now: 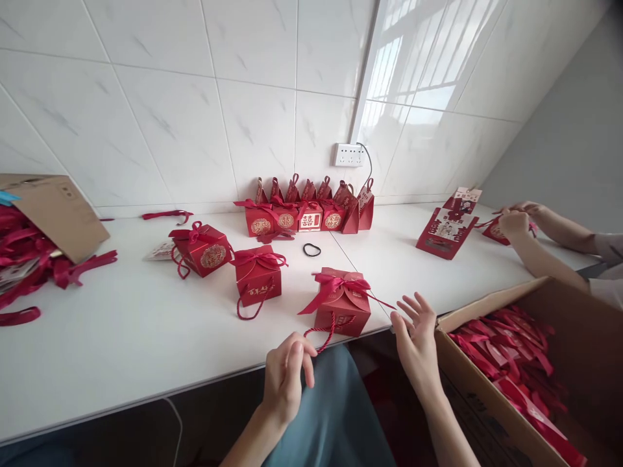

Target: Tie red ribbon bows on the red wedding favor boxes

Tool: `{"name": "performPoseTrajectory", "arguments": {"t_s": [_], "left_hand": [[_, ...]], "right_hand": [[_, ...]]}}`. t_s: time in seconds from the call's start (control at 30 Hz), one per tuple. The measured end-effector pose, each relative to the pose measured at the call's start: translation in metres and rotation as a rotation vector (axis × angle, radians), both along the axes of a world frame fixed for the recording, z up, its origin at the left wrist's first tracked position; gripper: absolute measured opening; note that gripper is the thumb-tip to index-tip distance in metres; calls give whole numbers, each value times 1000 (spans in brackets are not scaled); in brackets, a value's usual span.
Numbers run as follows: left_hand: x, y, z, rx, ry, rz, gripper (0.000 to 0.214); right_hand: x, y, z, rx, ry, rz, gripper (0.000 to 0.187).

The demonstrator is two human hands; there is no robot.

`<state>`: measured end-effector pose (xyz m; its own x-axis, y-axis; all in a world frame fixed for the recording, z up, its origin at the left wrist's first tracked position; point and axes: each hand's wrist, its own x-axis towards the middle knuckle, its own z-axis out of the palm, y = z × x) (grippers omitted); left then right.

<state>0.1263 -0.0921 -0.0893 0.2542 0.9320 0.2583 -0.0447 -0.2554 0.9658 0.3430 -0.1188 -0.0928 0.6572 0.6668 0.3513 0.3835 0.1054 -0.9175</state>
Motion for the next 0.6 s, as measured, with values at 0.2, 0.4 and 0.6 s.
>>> {"name": "performPoseTrajectory", "arguments": {"t_s": [0.2,0.4,0.6], "left_hand": [[1,6,10,-32,-31,4,47],[-1,3,5,-147,-66,1,49],[-1,6,5,-137,-71,-4,54]], "right_hand": [[-6,-1,-4,-49,22,56,57],[-8,0,-11,-65,-4,86,53],[-7,0,-17,-79,-4,97,57]]}}
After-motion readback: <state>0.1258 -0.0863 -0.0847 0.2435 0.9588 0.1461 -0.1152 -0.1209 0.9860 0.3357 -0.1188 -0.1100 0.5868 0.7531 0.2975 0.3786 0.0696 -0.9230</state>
